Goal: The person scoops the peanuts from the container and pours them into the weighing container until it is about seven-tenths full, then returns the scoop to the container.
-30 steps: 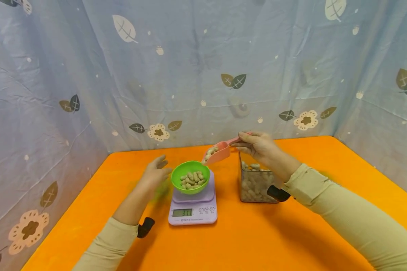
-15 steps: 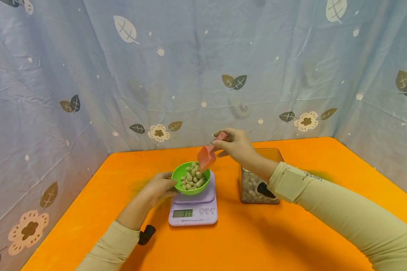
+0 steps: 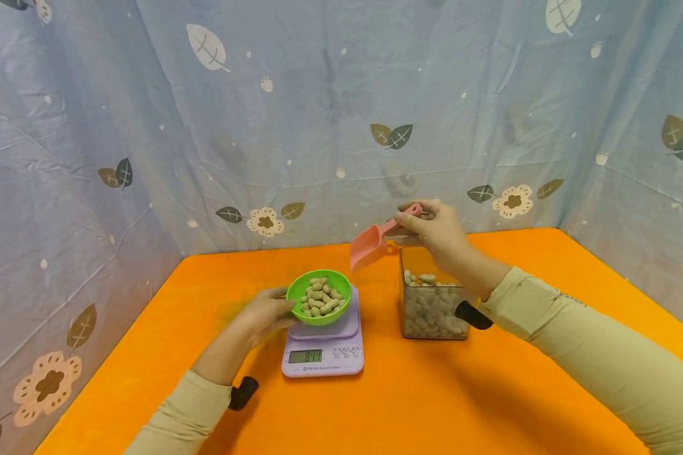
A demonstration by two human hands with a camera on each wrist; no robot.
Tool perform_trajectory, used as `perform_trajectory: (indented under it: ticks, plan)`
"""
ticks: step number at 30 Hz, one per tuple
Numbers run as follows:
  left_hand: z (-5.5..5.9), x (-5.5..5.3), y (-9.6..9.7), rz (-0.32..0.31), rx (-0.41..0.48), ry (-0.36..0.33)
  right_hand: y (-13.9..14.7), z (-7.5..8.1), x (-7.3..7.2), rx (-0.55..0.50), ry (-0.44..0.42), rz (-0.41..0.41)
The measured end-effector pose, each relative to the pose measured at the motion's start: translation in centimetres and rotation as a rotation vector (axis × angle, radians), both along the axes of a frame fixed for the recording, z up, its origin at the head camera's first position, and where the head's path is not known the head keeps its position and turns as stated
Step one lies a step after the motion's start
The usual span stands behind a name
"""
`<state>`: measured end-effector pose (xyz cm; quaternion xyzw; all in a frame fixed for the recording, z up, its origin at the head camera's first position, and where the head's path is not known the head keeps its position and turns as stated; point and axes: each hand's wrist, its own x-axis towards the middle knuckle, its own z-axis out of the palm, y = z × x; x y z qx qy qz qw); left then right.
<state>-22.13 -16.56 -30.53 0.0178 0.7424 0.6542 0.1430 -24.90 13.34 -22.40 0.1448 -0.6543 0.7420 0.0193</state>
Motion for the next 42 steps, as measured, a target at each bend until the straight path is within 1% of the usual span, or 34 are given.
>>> perform_trajectory:
  ticks: [3, 5, 7, 9, 11, 14, 18, 22, 26, 30, 32, 35, 38, 40, 42]
  plan:
    - [0.0, 0.0, -0.4, 0.008, 0.012, 0.005, 1.7, 0.2, 0.4, -0.157, -0.048, 0.027]
    - [0.0, 0.1, -0.6, 0.015, 0.016, 0.015, 3.0, 0.2, 0.7, -0.243, -0.063, 0.058]
    - [0.0, 0.2, -0.9, 0.022, 0.015, 0.031, 4.4, 0.0, 0.9, -0.298, -0.065, 0.076]
    - [0.0, 0.4, -1.2, 0.026, 0.013, 0.049, 5.9, -0.5, 1.1, -0.332, -0.063, 0.071]
    - [0.1, 0.6, -1.4, 0.038, 0.006, 0.065, 7.2, -1.1, 1.3, -0.334, -0.072, 0.049]
    - [0.2, 1.0, -1.6, 0.064, 0.004, 0.072, 9.1, -2.2, 1.7, -0.334, -0.105, 0.013]
    - [0.3, 1.4, -1.7, 0.085, 0.009, 0.069, 10.9, -3.5, 1.9, -0.358, -0.131, 0.005]
    - [0.4, 1.6, -1.8, 0.083, 0.004, 0.066, 11.6, -4.4, 2.0, -0.356, -0.166, 0.006]
    - [0.5, 1.8, -1.8, 0.085, -0.003, 0.069, 11.4, -5.1, 1.9, -0.295, -0.215, -0.011]
    - [0.5, 1.8, -1.9, 0.079, -0.008, 0.082, 10.9, -5.9, 1.8, -0.195, -0.255, -0.074]
    - [0.4, 1.8, -1.9, 0.076, -0.016, 0.089, 10.9, -6.3, 1.7, -0.099, -0.252, -0.107]
    - [0.5, 1.8, -1.9, 0.078, -0.020, 0.095, 11.4, -6.4, 1.5, 0.174, -0.200, -0.131]
    - [0.7, 1.9, -1.9, 0.095, -0.065, 0.108, 12.4, -6.0, 1.4, 0.484, -0.111, -0.121]
    - [0.9, 1.8, -2.0, 0.111, -0.127, 0.137, 13.3, -5.3, 1.5, 0.626, -0.060, -0.114]
    - [1.2, 1.7, -2.3, 0.123, -0.221, 0.184, 14.3, -4.5, 1.6, 0.724, -0.007, -0.144]
